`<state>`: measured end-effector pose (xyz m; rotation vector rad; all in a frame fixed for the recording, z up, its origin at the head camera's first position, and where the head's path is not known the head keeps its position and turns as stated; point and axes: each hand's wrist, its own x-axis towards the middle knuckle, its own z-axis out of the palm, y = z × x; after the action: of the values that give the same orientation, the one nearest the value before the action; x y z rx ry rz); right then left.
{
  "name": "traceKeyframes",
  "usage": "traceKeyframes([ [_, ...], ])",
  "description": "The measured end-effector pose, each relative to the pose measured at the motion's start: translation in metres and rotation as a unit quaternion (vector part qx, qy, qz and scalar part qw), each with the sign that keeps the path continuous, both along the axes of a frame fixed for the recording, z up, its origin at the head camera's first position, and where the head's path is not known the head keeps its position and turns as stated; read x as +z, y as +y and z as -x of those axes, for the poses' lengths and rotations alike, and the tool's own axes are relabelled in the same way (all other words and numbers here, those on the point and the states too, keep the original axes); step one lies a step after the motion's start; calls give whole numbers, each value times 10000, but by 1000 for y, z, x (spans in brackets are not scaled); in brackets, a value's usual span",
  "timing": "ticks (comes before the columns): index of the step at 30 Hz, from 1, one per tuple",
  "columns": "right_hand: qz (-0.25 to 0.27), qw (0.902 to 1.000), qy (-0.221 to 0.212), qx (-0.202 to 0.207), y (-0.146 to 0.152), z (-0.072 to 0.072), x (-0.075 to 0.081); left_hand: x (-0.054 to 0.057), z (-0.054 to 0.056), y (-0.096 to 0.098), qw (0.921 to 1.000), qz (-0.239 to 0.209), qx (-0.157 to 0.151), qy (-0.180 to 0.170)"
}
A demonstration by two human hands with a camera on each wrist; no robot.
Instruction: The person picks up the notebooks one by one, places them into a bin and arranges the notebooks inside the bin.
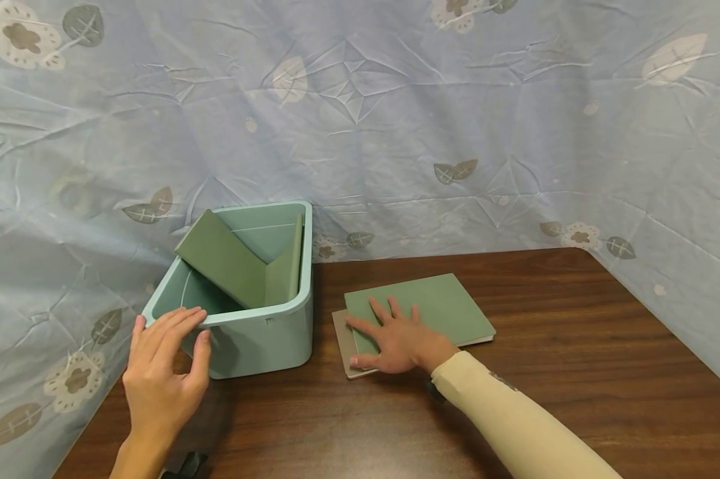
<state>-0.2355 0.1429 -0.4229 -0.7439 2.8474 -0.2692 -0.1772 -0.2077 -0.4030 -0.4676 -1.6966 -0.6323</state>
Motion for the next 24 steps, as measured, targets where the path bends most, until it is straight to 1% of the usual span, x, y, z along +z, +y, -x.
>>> traceKeyframes([
  [3,1,10000,48,-37,-2,-2,-2,0,0,0,10000,4,0,1],
  [12,-240,9996,96,-88,-6,-5,-7,1,0,0,10000,11,4,3],
  [19,-381,9988,301,-59,-6,-6,-7,1,-1,-1,10000,19,-2,-4],
  [24,-324,9988,353,-72,-6,-7,-7,0,-1,0,10000,31,-12,-9],
])
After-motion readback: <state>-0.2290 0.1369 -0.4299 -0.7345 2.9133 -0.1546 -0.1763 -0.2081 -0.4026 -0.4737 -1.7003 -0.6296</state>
